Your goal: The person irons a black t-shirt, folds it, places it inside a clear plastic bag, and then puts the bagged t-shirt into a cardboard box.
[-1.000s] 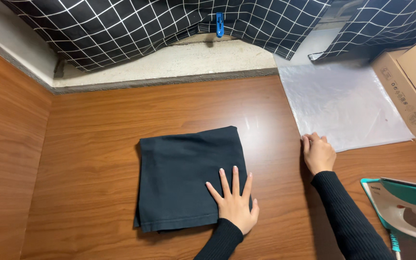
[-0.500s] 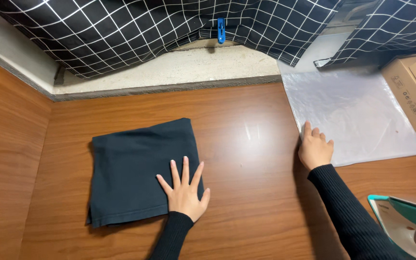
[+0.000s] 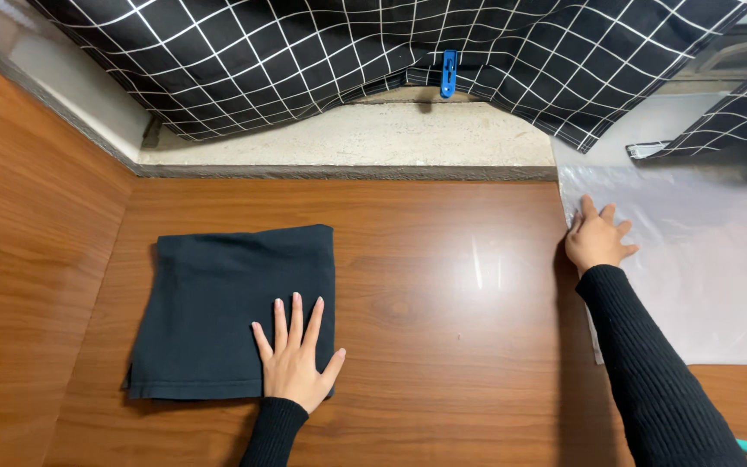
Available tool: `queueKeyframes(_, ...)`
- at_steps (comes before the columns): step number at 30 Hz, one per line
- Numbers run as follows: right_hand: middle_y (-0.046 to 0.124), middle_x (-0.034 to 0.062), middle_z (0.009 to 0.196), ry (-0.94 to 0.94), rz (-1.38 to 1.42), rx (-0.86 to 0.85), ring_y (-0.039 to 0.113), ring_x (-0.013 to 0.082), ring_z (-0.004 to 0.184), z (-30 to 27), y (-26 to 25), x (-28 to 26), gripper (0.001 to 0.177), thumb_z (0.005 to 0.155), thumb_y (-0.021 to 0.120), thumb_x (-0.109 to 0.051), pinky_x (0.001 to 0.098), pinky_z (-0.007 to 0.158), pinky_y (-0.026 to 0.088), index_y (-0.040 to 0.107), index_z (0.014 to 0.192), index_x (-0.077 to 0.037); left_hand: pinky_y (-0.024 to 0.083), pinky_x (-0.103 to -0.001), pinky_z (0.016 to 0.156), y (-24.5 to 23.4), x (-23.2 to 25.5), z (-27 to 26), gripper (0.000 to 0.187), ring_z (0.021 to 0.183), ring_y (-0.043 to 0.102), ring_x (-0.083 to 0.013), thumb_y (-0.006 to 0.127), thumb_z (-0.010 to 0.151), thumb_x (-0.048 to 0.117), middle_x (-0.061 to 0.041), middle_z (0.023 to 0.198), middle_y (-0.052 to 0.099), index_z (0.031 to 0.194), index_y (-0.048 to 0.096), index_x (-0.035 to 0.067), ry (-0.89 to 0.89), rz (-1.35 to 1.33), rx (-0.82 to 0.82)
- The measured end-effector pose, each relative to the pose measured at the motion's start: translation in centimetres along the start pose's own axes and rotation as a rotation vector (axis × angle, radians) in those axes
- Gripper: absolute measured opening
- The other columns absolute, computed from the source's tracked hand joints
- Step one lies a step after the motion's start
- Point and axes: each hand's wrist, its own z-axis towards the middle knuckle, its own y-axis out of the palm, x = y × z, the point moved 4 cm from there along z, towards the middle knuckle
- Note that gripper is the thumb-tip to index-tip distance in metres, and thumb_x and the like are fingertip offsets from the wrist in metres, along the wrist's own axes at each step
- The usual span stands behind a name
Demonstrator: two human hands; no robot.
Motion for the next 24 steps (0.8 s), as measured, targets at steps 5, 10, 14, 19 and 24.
queueKeyframes(5, 0.028, 0.0179, 0.132, -0.018, 0.076, -0.013, 0.026, 0.0505, 0.111, -2.0, -1.4, -1.1, 0.040, 0.090, 0.026, -0.019, 0.0739, 0.080, 0.019, 0.034, 0.129, -0.023, 0.012, -0.059, 0.098, 0.7, -0.5, 0.2, 0.081, 0.133, 0.012, -0.0320, 0.046, 0.070, 0.059, -0.006, 0.146, 0.016, 0.139, 0.021, 0.024, -0.082, 0.028, 0.003)
queueKeyframes(10, 0.022, 0.0151, 0.137, -0.105, 0.110, -0.037, 0.021, 0.0456, 0.114, -5.3, -1.6, -1.1, 0.053, 0.084, 0.029, -0.006, 0.0807, 0.076, 0.015, 0.031, 0.133, -0.025, 0.011, -0.060, 0.098, 0.6, -1.7, 0.3, 0.080, 0.133, 0.011, -0.0323, 0.045, 0.072, 0.058, -0.006, 0.146, 0.014, 0.140, 0.018, 0.024, -0.061, 0.003, -0.029)
queueKeyframes(14, 0.011, 0.0146, 0.142, -0.062, 0.051, -0.142, 0.010, 0.0514, 0.123, -9.3, -1.1, -1.5, 0.063, 0.079, 0.032, -0.004, 0.0793, 0.082, 0.010, 0.025, 0.134, -0.035, 0.008, -0.063, 0.096, 0.3, -1.8, 0.8, 0.078, 0.132, 0.005, -0.0346, 0.046, 0.073, 0.056, -0.004, 0.147, 0.008, 0.139, 0.015, 0.026, -0.118, -0.118, -0.175)
queueKeyframes(19, 0.007, 0.0202, 0.142, -0.045, -0.034, -0.233, 0.009, 0.0579, 0.121, -14.2, -0.4, -2.8, 0.070, 0.074, 0.030, -0.003, 0.0763, 0.085, 0.011, 0.023, 0.134, -0.039, 0.008, -0.063, 0.097, -0.1, -0.8, 1.3, 0.068, 0.130, 0.005, -0.0434, 0.041, 0.078, 0.050, -0.011, 0.145, 0.010, 0.137, 0.020, 0.023, -0.236, -0.252, -0.311)
queueKeyframes(24, 0.022, 0.0206, 0.141, -0.209, -0.072, -0.213, 0.013, 0.0565, 0.124, -19.1, 0.2, -5.2, 0.049, 0.089, 0.035, -0.018, 0.0769, 0.085, 0.012, 0.032, 0.134, -0.038, 0.009, -0.053, 0.105, -2.4, 1.5, 1.2, 0.058, 0.133, 0.009, -0.0353, 0.042, 0.085, 0.036, -0.014, 0.145, 0.013, 0.138, 0.024, 0.020, -0.156, -0.404, -0.287)
